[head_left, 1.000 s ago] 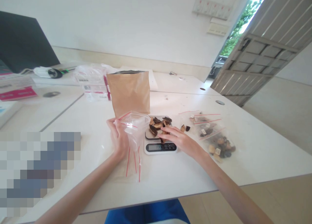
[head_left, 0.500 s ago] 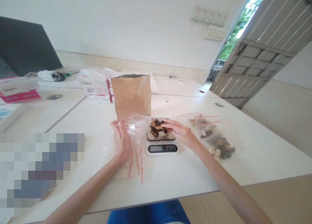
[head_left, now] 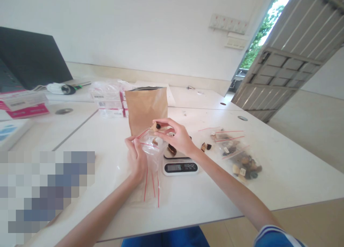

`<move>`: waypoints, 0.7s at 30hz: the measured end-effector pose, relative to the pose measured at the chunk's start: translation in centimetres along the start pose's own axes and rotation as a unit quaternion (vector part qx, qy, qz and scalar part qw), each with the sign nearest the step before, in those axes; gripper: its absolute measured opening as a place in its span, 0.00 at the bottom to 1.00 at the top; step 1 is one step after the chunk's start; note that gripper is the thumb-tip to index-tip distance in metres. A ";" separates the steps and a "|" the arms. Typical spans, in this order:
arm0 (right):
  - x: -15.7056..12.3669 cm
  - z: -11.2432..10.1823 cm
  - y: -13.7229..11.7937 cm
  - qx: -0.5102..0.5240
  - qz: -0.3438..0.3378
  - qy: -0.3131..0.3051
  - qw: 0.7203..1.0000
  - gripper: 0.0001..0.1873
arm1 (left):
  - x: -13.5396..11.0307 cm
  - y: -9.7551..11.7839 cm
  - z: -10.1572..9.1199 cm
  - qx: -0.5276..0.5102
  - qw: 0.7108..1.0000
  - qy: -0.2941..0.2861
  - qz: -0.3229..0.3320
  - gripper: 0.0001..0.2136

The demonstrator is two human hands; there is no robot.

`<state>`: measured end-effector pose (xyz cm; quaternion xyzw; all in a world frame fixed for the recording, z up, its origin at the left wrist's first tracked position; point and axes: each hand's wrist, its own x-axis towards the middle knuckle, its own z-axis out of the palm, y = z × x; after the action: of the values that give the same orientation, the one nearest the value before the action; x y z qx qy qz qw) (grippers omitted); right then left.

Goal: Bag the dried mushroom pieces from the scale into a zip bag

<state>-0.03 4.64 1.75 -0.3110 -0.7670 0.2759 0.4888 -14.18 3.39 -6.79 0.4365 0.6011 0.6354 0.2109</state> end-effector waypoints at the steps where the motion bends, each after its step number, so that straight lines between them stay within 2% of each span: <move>1: -0.1 0.0 0.0 -0.037 0.002 -0.016 0.999 0.19 | 0.0 0.0 0.0 -0.002 1.000 0.000 0.002 0.12; 5: -0.9 -1.7 0.5 -0.179 -0.024 -0.074 0.981 0.19 | 0.1 -0.1 0.0 -0.012 1.000 0.002 0.013 0.13; 9: -2.1 -4.2 2.4 -0.236 -0.010 0.005 0.972 0.19 | 0.1 -0.3 0.1 -0.025 1.000 0.017 0.000 0.13; 11: -2.8 -4.7 3.6 -0.262 0.016 -0.019 0.965 0.21 | 0.1 -0.3 0.1 -0.029 0.999 0.025 -0.006 0.12; 14: -3.7 -4.0 5.0 -0.314 0.063 -0.149 0.935 0.29 | 0.0 -0.3 0.3 -0.040 0.999 0.031 -0.014 0.12; 16: -4.0 -3.0 5.4 -0.352 0.083 -0.201 0.910 0.34 | 0.0 -0.4 0.3 -0.050 0.998 0.032 -0.012 0.12; 18: -3.9 -2.1 5.4 -0.388 0.086 -0.206 0.894 0.32 | 0.0 -0.4 0.3 -0.058 0.998 0.029 -0.005 0.13; 21: -3.6 -1.3 5.2 -0.435 0.069 -0.203 0.875 0.25 | 0.0 -0.6 0.3 -0.065 0.998 0.024 0.000 0.13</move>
<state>3.42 5.48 -3.59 -0.4815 -0.8684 0.0047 0.1180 -14.08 3.63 -7.35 0.4066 0.5630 0.6837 0.2242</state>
